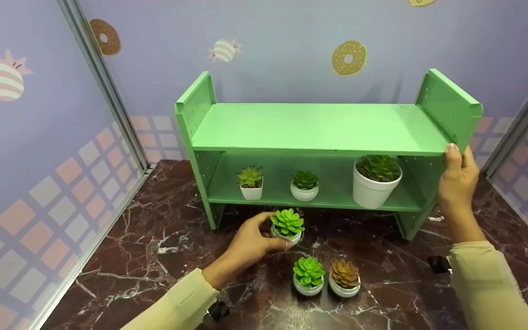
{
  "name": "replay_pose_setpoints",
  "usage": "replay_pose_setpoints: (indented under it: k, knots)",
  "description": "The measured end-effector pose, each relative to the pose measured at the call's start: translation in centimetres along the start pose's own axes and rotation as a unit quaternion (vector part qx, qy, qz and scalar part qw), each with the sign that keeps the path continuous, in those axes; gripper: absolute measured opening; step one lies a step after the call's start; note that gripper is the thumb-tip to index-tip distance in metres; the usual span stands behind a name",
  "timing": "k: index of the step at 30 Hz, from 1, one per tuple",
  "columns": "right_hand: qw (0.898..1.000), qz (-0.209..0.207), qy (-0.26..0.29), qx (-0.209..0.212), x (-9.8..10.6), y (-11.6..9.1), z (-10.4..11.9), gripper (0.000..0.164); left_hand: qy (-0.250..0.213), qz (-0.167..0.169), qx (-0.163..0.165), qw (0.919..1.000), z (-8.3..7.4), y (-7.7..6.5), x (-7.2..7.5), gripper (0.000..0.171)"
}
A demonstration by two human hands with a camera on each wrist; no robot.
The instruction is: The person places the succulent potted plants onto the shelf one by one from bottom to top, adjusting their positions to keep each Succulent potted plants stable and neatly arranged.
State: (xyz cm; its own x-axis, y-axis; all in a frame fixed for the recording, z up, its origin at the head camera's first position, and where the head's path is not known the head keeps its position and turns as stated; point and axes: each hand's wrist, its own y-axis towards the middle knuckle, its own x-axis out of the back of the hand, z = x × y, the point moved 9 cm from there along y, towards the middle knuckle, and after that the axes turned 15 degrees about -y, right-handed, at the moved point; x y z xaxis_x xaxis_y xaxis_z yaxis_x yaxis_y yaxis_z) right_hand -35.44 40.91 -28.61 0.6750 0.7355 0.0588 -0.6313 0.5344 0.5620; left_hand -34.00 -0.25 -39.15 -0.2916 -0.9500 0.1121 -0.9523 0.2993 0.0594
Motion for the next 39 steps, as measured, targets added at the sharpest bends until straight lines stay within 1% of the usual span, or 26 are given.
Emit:
replay_pose_setpoints:
  k: [4, 9, 14, 16, 19, 21, 27, 31, 34, 39]
  knots:
    - [1.0, -0.004, 0.008, -0.008, 0.0, 0.0, -0.1, 0.029, -0.018, 0.002, 0.0, 0.9998, -0.6, -0.2, 0.1, 0.074]
    - [1.0, -0.012, 0.019, -0.007, 0.0, 0.0, -0.1, 0.027, -0.009, -0.004, -0.018, 0.9998, -1.7, -0.5, 0.6, 0.071]
    - [1.0, -0.015, -0.013, 0.002, 0.1, 0.0, -0.2, 0.027, 0.0, -0.018, -0.028, 0.9994, -2.5, -0.4, 1.3, 0.068]
    - [0.999, -0.02, -0.025, 0.005, 0.2, 0.0, -0.3, 0.028, 0.015, -0.023, -0.032, 0.9991, -2.9, -0.4, 1.5, 0.068]
    - [1.0, -0.024, -0.018, 0.003, 0.3, 0.1, -0.3, 0.028, 0.04, -0.018, -0.036, 0.9984, -3.5, -0.5, 1.7, 0.069]
    - [1.0, -0.02, -0.013, -0.001, 0.3, 0.1, -0.4, 0.029, 0.052, -0.014, -0.042, 0.9977, -4.0, -0.6, 1.7, 0.07]
    - [1.0, -0.009, -0.012, -0.002, 0.3, 0.1, -0.2, 0.03, 0.031, -0.004, -0.056, 0.998, -5.5, -0.8, 1.9, 0.07]
    - [1.0, -0.01, -0.003, -0.003, 0.3, 0.1, -0.2, 0.029, 0.046, -0.007, -0.074, 0.9961, -6.7, -0.7, 2.2, 0.066]
    - [1.0, -0.006, 0.007, 0.001, 0.1, 0.2, -0.2, 0.03, 0.047, -0.016, -0.077, 0.9958, -7.8, -0.9, 2.5, 0.064]
    - [1.0, -0.005, 0.013, 0.001, 0.0, 0.2, -0.2, 0.03, 0.039, -0.032, -0.074, 0.996, -10.9, -2.3, 2.4, 0.059]
